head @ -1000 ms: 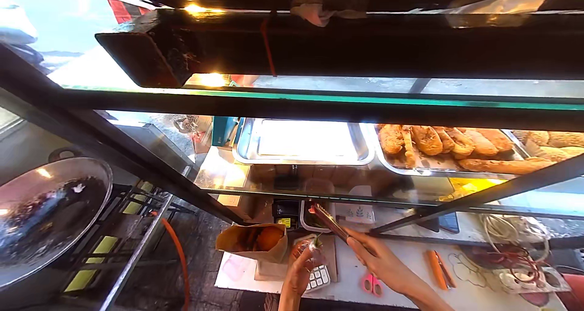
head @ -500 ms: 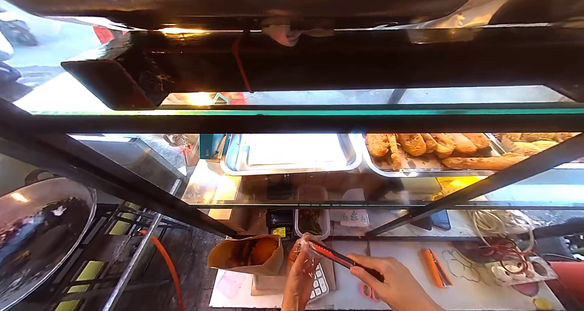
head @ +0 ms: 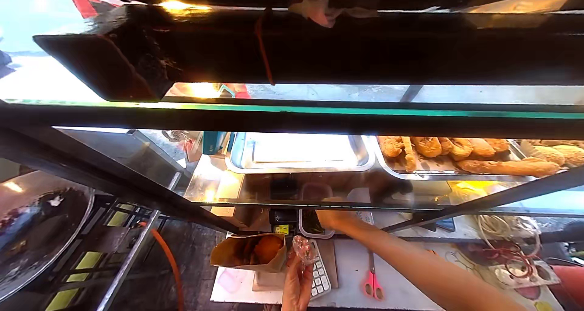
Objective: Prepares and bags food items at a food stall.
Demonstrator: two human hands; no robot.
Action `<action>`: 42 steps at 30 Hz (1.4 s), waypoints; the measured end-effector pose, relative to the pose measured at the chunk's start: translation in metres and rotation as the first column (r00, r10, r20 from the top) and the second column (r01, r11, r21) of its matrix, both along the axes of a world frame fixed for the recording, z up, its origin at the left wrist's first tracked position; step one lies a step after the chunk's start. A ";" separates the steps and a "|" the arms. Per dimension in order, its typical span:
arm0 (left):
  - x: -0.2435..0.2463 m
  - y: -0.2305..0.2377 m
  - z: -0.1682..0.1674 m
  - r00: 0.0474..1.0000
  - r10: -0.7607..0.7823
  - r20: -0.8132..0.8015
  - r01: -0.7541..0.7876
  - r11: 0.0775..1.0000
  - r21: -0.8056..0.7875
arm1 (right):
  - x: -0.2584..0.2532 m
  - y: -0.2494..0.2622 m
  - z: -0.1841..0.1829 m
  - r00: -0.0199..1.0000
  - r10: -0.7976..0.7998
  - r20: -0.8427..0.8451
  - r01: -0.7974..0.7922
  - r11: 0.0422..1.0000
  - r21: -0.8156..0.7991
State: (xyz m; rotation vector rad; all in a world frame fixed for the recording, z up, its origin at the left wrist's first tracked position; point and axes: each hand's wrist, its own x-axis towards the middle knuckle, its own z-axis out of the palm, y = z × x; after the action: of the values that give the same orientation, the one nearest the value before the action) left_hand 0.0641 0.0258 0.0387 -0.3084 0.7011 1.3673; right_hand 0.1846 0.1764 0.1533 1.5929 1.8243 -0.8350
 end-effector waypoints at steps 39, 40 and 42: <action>0.042 0.110 0.038 0.974 0.095 -0.204 -0.097 0.995 -0.001 | 0.131 -0.087 0.027 0.835 -0.160 -0.527 0.343 0.899 0.272; 0.043 0.109 0.038 0.980 0.099 -0.171 -0.101 0.995 -0.005 | 0.130 -0.087 0.022 0.819 -0.163 -0.550 0.368 0.884 0.287; 0.044 0.100 0.042 0.990 0.076 -0.120 -0.078 0.997 -0.012 | 0.126 -0.086 0.017 0.830 -0.194 -0.523 0.405 0.854 0.326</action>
State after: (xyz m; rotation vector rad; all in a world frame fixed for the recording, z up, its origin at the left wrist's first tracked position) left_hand 0.1080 0.1258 0.0809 -0.2705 0.8075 1.4627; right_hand 0.3104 0.0903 0.1707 2.1539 2.2427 -1.1059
